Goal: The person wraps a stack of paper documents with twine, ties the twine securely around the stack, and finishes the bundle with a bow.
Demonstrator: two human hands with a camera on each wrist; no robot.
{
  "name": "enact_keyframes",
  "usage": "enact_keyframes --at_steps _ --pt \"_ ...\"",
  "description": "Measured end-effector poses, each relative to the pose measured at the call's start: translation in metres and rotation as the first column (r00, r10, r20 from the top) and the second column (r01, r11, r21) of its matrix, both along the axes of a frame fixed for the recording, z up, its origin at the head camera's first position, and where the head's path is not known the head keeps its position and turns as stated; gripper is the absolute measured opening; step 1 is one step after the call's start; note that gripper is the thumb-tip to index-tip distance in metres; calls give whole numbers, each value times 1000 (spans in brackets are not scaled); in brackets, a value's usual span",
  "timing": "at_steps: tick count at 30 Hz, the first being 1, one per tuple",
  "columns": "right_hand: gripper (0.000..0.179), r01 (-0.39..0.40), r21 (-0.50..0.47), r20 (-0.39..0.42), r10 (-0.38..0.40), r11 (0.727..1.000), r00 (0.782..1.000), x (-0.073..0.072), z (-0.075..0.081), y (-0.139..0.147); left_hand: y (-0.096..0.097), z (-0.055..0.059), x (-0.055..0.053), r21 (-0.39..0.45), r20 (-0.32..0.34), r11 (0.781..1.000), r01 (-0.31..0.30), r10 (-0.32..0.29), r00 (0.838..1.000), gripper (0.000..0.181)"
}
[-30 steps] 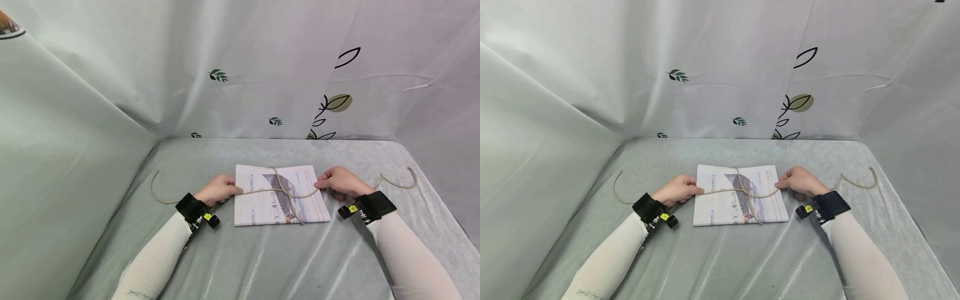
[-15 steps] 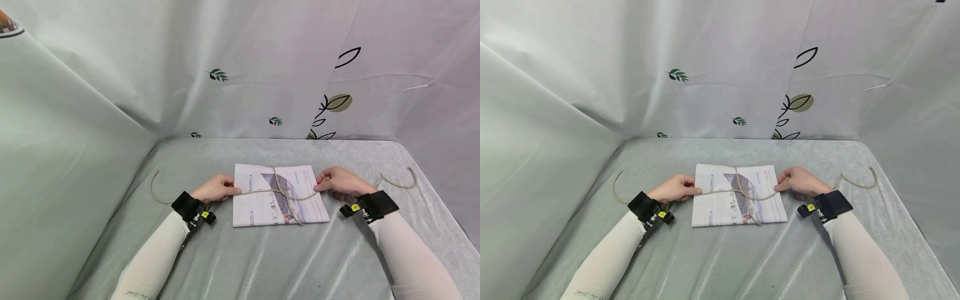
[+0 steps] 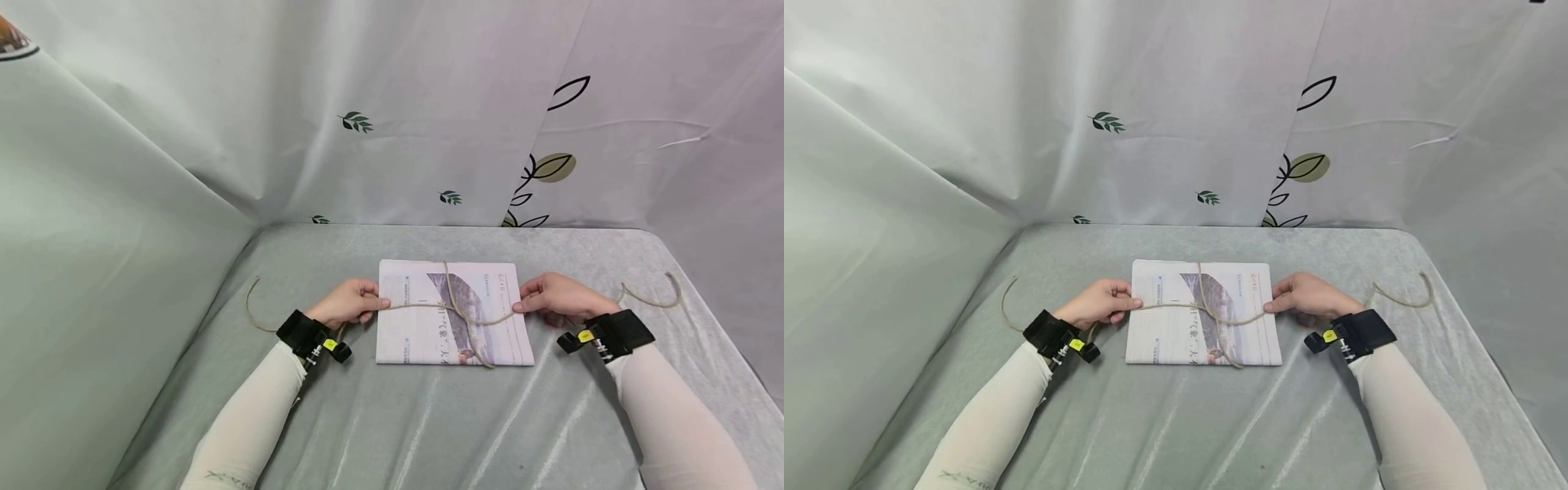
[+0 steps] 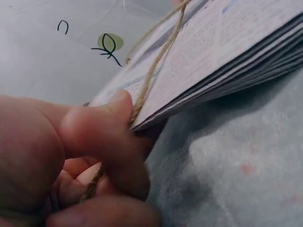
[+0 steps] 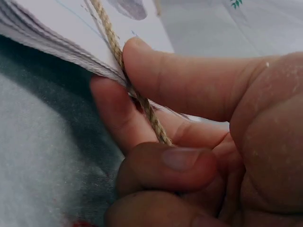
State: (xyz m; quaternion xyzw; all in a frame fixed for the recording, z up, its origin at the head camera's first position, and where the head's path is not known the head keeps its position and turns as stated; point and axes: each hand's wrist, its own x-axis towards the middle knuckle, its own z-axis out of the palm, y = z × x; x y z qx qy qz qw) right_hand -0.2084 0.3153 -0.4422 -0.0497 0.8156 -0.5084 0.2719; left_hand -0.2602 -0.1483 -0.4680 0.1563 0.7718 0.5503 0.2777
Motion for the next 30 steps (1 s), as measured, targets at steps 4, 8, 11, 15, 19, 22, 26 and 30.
enact_keyframes --at_steps 4,8,11,15,19,22,26,30 --pt "23 -9 21 -76 10 1000 997 0 2 0 1 0 -1 8 -45 999 -40 40 998 18" --pt "21 0 62 -176 11 998 984 1 5 -3 3 3 2 -21 -153 998 -52 48 987 20" --pt "21 41 112 -271 -9 993 963 1 8 -5 4 7 3 -8 -219 998 -70 66 973 19" --pt "22 139 163 -409 -61 977 910 3 14 -9 5 15 3 38 -266 994 -100 106 958 13" --pt "19 236 115 -552 -135 965 823 9 18 -15 8 28 -2 104 -337 988 -111 140 931 11" --pt "11 290 52 -680 -180 955 711 12 18 -19 10 37 -6 156 -409 983 -98 154 899 9" --pt "10 344 -5 -818 -202 939 539 13 16 -19 9 42 -6 154 -521 986 -70 141 842 11" --pt "25 323 -17 -838 -189 946 511 12 17 -11 8 37 -3 54 -609 996 -72 90 788 17"
